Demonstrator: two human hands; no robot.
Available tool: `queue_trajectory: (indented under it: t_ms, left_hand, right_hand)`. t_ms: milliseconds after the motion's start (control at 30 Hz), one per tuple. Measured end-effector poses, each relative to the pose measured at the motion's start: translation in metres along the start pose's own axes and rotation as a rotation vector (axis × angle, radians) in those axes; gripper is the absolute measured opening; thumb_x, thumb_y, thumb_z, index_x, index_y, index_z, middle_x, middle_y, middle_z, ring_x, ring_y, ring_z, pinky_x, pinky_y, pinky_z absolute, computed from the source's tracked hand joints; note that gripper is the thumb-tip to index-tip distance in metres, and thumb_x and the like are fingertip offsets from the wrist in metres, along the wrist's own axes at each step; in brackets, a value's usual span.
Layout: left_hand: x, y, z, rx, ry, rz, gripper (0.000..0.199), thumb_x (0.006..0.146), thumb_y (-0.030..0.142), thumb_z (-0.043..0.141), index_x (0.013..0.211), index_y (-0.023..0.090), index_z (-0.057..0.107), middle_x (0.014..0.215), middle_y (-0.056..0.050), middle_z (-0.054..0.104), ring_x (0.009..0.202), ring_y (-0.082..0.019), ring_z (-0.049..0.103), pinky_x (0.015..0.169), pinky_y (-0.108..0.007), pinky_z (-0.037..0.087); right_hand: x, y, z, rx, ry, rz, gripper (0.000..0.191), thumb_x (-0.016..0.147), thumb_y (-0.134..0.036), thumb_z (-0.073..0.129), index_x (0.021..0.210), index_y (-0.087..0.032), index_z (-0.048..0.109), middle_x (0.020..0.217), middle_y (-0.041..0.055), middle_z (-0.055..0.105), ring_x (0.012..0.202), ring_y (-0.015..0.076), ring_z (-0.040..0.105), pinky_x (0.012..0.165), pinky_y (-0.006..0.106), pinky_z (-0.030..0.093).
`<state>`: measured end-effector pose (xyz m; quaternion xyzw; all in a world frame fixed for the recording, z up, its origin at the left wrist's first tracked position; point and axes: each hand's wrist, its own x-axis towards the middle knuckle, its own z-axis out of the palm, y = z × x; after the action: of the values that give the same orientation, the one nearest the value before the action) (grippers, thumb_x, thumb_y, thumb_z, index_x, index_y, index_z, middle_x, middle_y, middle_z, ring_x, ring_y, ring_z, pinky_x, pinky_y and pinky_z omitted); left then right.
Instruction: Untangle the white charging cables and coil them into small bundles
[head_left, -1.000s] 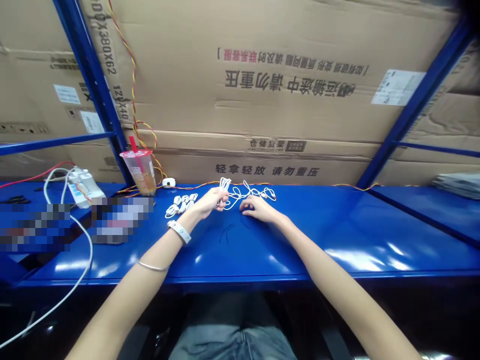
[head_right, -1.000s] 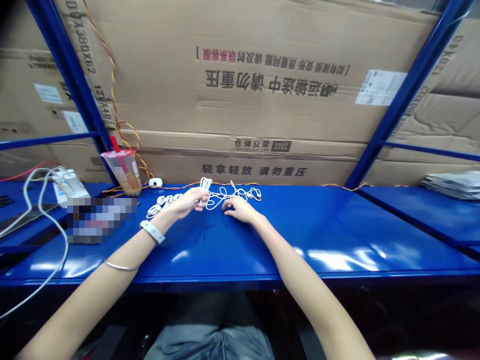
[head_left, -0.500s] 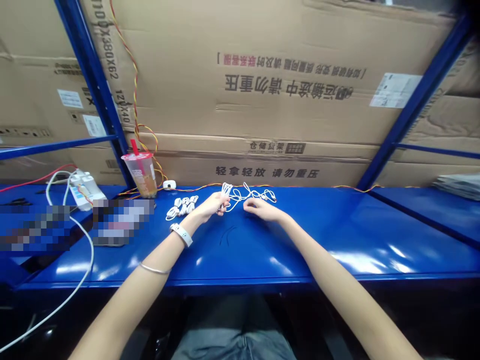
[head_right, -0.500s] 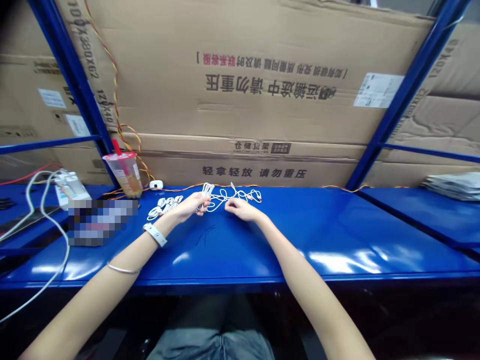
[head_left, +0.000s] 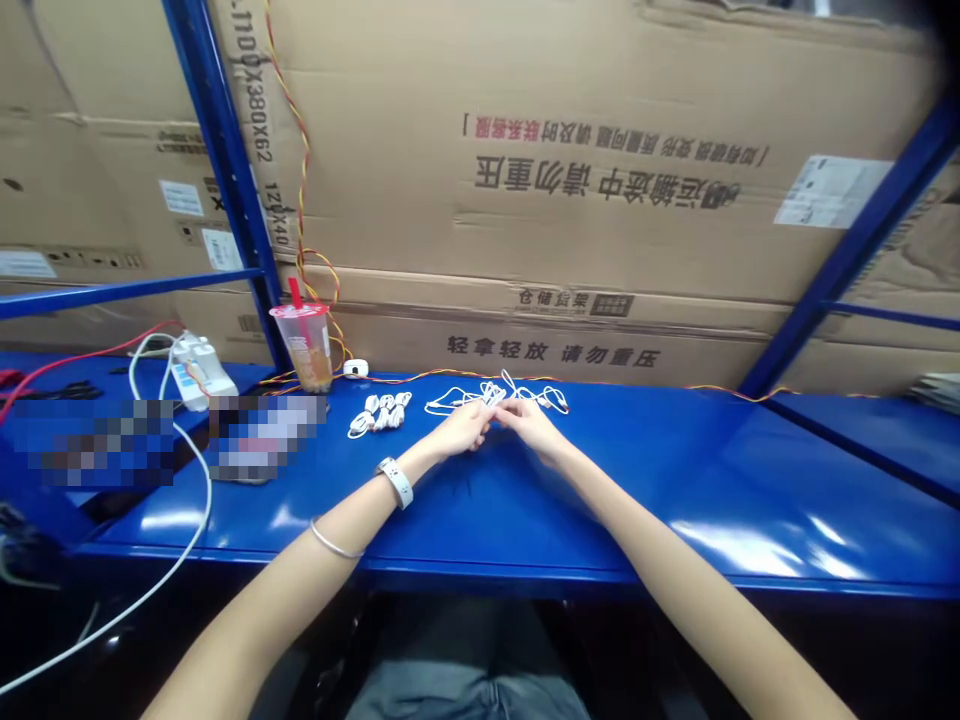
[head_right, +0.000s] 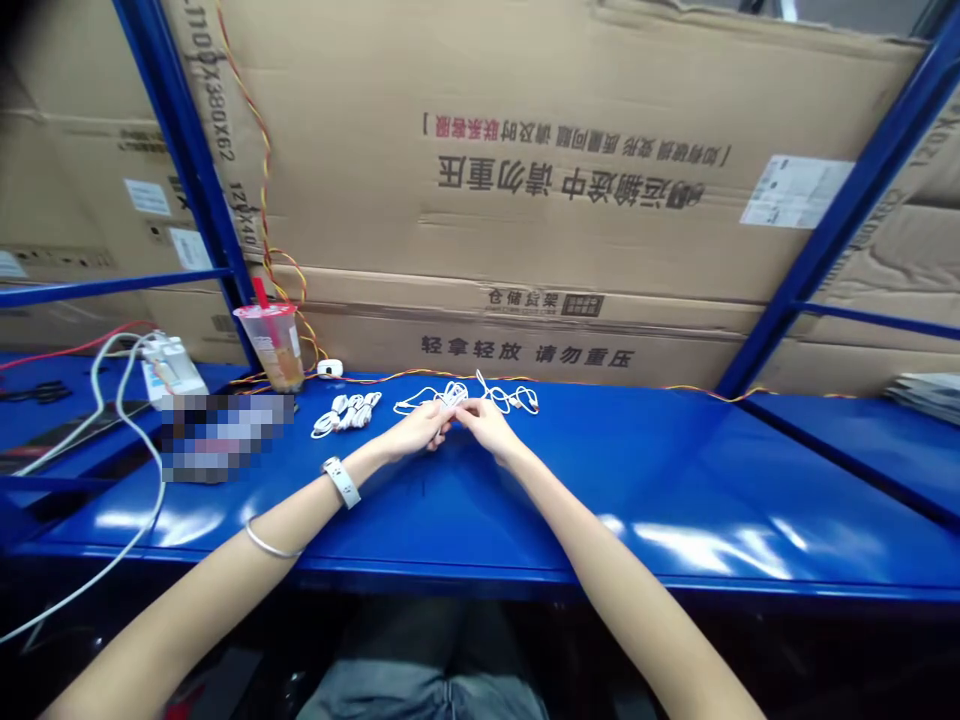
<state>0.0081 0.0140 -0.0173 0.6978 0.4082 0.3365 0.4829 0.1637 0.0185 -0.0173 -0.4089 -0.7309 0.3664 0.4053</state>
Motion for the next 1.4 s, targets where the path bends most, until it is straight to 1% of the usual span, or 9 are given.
queue_trajectory:
  t_ms: [133,300,367,500,667,800,933,1133,1400]
  left_hand:
    - [0.003,-0.004,0.002,-0.030,0.041,-0.004,0.032,0.092,0.046,0.037,0.077,0.018,0.042,0.063,0.004,0.041,0.047,-0.006,0.039,0.042,-0.020,0.030]
    - [0.003,0.000,-0.003,-0.098,0.058,-0.030,0.035,0.089,0.051,0.040,0.080,0.017,0.043,0.064,0.004,0.040,0.046,-0.005,0.035,0.042,-0.019,0.025]
    - [0.001,0.004,-0.009,-0.156,-0.025,-0.037,0.036,0.088,0.052,0.043,0.080,0.017,0.044,0.064,0.005,0.039,0.046,-0.004,0.032,0.042,-0.018,0.021]
    - [-0.006,0.010,-0.019,-0.253,-0.325,-0.057,0.035,0.083,0.051,0.052,0.078,0.017,0.046,0.062,0.006,0.036,0.046,-0.004,0.027,0.043,-0.019,0.016]
    - [-0.014,0.015,-0.016,-0.182,-0.489,-0.111,0.036,0.079,0.051,0.058,0.074,0.017,0.049,0.061,0.005,0.038,0.046,-0.005,0.027,0.042,-0.020,0.017]
    - [-0.017,0.016,-0.010,-0.053,-0.528,-0.112,0.035,0.080,0.050,0.056,0.070,0.018,0.050,0.061,0.003,0.041,0.045,-0.006,0.031,0.041,-0.021,0.021]
    - [-0.015,0.014,-0.005,0.151,-0.512,-0.061,0.033,0.083,0.047,0.052,0.068,0.017,0.051,0.061,0.001,0.047,0.048,-0.009,0.040,0.043,-0.021,0.030]
    - [-0.008,0.005,-0.002,0.327,-0.424,0.140,0.026,0.084,0.036,0.049,0.065,0.018,0.051,0.058,0.001,0.048,0.047,-0.010,0.042,0.044,-0.023,0.033]
    - [-0.010,0.008,-0.002,0.605,-0.245,0.372,0.019,0.087,0.027,0.048,0.076,0.017,0.060,0.066,-0.003,0.062,0.063,-0.017,0.058,0.061,-0.026,0.043]
  right_hand:
    - [0.000,-0.001,0.001,-0.047,0.001,-0.020,0.029,0.076,-0.042,0.056,0.067,-0.015,0.061,0.070,0.0044,0.063,0.068,0.0172,0.053,0.069,0.031,0.039]
    - [0.001,-0.005,-0.006,0.082,0.075,0.030,0.026,0.068,-0.040,0.067,0.074,-0.015,0.061,0.071,0.0024,0.062,0.065,0.0143,0.052,0.067,0.029,0.040]
    - [0.002,-0.007,-0.015,0.153,0.134,0.021,0.025,0.067,-0.038,0.070,0.077,-0.016,0.060,0.070,0.0003,0.060,0.064,0.0128,0.051,0.066,0.028,0.040]
    - [-0.001,-0.014,-0.033,0.225,0.219,-0.030,0.028,0.074,-0.040,0.065,0.089,-0.017,0.062,0.072,-0.0009,0.057,0.065,0.0114,0.049,0.064,0.025,0.038]
    - [-0.010,-0.030,-0.034,0.016,-0.043,-0.117,0.032,0.079,-0.045,0.063,0.094,-0.017,0.067,0.094,0.0052,0.065,0.086,0.0169,0.056,0.075,0.027,0.042]
    - [-0.013,-0.035,-0.027,-0.089,-0.162,-0.152,0.027,0.077,-0.042,0.066,0.077,-0.016,0.067,0.078,0.0033,0.065,0.074,0.0157,0.056,0.068,0.027,0.042]
    - [-0.014,-0.036,-0.026,-0.090,-0.197,-0.145,0.023,0.077,-0.038,0.066,0.072,-0.016,0.066,0.073,0.0023,0.063,0.068,0.0144,0.055,0.065,0.027,0.043]
    - [-0.013,-0.032,-0.022,-0.020,-0.190,-0.105,0.020,0.074,-0.035,0.068,0.071,-0.016,0.064,0.071,0.0018,0.063,0.069,0.0145,0.057,0.065,0.027,0.043]
    - [-0.009,-0.020,-0.019,0.109,-0.121,-0.008,0.024,0.072,-0.038,0.070,0.073,-0.017,0.057,0.067,-0.0018,0.057,0.064,0.0121,0.053,0.062,0.025,0.040]
